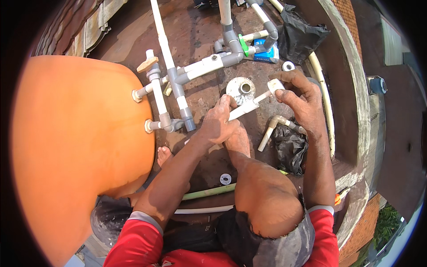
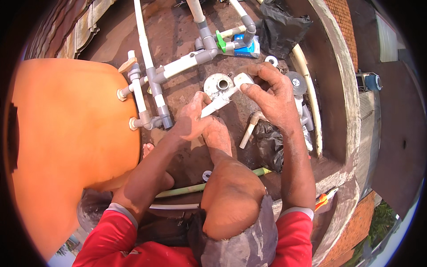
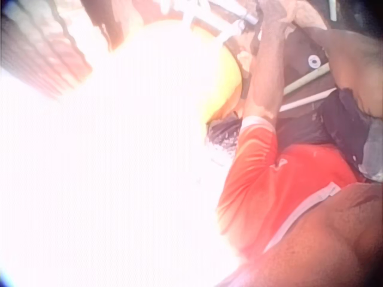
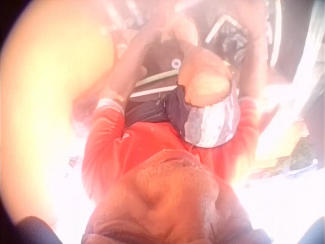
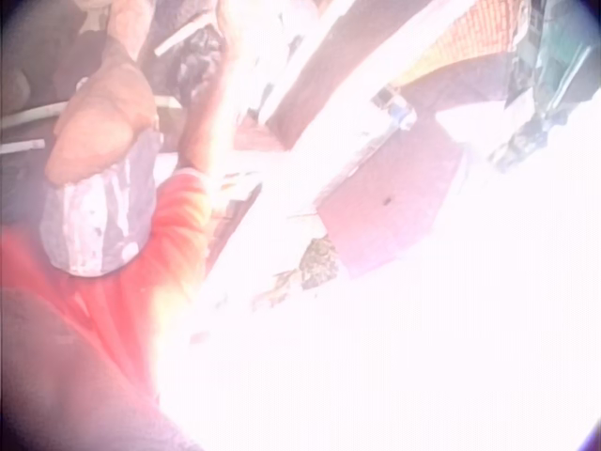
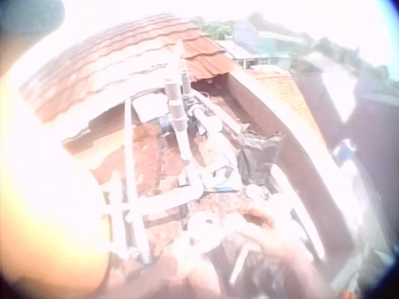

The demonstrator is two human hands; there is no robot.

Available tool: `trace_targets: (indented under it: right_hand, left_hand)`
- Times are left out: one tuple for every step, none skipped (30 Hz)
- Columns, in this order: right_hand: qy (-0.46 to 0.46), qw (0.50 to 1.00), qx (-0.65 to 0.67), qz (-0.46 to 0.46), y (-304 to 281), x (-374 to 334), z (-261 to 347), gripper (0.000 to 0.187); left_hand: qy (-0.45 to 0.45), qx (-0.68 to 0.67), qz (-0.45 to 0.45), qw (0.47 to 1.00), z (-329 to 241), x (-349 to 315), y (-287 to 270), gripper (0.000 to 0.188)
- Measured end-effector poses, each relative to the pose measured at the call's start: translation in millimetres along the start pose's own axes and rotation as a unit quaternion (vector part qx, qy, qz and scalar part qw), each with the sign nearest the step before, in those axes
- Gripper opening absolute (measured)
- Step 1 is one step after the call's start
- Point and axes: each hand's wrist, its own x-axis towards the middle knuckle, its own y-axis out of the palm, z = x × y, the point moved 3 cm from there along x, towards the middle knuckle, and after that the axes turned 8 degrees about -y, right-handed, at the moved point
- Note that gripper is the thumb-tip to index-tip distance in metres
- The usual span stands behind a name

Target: The person assembles white PVC pipes and fittings on a rooftop next to an orange water tank. They cut pipe segments with a handheld saw, apply solvent cement, and connect elbows and tees to build a plumbing manifold.

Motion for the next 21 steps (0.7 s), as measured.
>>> trace_targets:
  right_hand:
    - [0.018,0.999,0.027,0.009,-4.7,1.4,-4.7,0.038]
    - [0.036,0.998,0.054,0.018,-9.0,2.8,-8.4,0.038]
    - [0.018,0.999,0.014,0.034,-12.8,5.5,-7.9,0.038]
    - [0.000,0.998,-0.025,0.050,-17.1,8.3,-6.5,0.038]
    - [-0.017,0.996,-0.065,0.066,-20.0,10.3,-4.7,0.038]
    - [-0.021,0.993,-0.091,0.065,-20.5,12.4,-1.7,0.038]
    - [-0.025,0.991,-0.117,0.063,-19.5,14.6,1.8,0.038]
    - [-0.029,0.987,-0.143,0.062,-18.1,16.4,3.6,0.037]
    - [-0.032,0.992,-0.108,0.049,-17.2,17.3,3.2,0.037]
    - [-0.035,0.996,-0.072,0.036,-15.8,18.0,0.7,0.037]
    - [-0.038,0.998,-0.037,0.023,-15.6,18.6,-2.1,0.036]
    - [-0.041,0.998,-0.041,0.036,-15.3,19.0,-5.6,0.036]
    - [-0.044,0.997,-0.045,0.050,-16.3,19.3,-9.4,0.036]
    - [-0.047,0.996,-0.049,0.065,-17.0,19.7,-12.3,0.036]
    - [-0.052,0.994,-0.068,0.061,-17.8,20.7,-14.2,0.036]
    - [-0.057,0.993,-0.088,0.057,-18.1,21.7,-15.8,0.036]
    - [-0.063,0.991,-0.107,0.054,-17.3,22.1,-17.3,0.037]
    - [-0.059,0.991,-0.114,0.037,-16.6,22.4,-17.7,0.038]
    - [-0.055,0.991,-0.120,0.020,-14.9,22.0,-18.4,0.039]
    - [-0.051,0.991,-0.126,0.004,-12.4,21.9,-20.2,0.039]
    - [-0.038,0.986,-0.164,-0.006,-9.1,20.6,-25.7,0.040]
  left_hand:
    - [-0.015,-0.019,0.029,0.999,-1.1,0.0,-1.7,0.045]
    - [-0.030,-0.024,0.034,0.999,-3.2,0.0,-2.7,0.049]
    - [-0.046,-0.028,0.040,0.998,-12.5,-1.7,-6.2,0.052]
    - [-0.062,-0.033,0.046,0.996,-18.0,-2.9,-8.2,0.056]
    - [-0.055,-0.023,0.048,0.997,-19.7,-2.9,-8.5,0.054]
    - [-0.048,-0.013,0.051,0.997,-20.7,-3.4,-9.4,0.052]
    - [-0.041,-0.002,0.053,0.998,-21.1,-4.0,-9.9,0.050]
    - [-0.030,-0.042,0.051,0.997,-21.4,-6.3,-10.1,0.047]
    - [-0.017,-0.082,0.049,0.995,-22.1,-9.2,-9.4,0.045]
    - [-0.005,-0.122,0.048,0.991,-22.6,-10.3,-9.0,0.043]
    - [0.004,-0.150,0.060,0.987,-21.2,-9.1,-6.8,0.040]
    - [0.012,-0.178,0.072,0.981,-20.2,-8.7,-5.5,0.037]
    - [0.020,-0.205,0.083,0.975,-18.8,-8.7,-4.8,0.034]
    - [0.015,-0.185,0.100,0.977,-15.7,-8.4,-4.7,0.033]
    - [0.009,-0.166,0.117,0.979,-16.4,-8.5,-7.5,0.032]
    - [0.003,-0.147,0.133,0.980,-16.0,-8.8,-9.0,0.031]
    - [-0.027,-0.184,0.155,0.970,-9.3,-8.3,-5.5,0.032]
    - [-0.056,-0.220,0.174,0.958,-4.0,-7.8,-2.6,0.034]
    - [-0.085,-0.256,0.193,0.943,2.0,-8.5,-0.6,0.035]
    - [-0.111,-0.262,0.174,0.943,9.6,-11.2,-1.2,0.035]
    - [-0.135,-0.266,0.158,0.941,12.6,-14.1,-1.3,0.035]
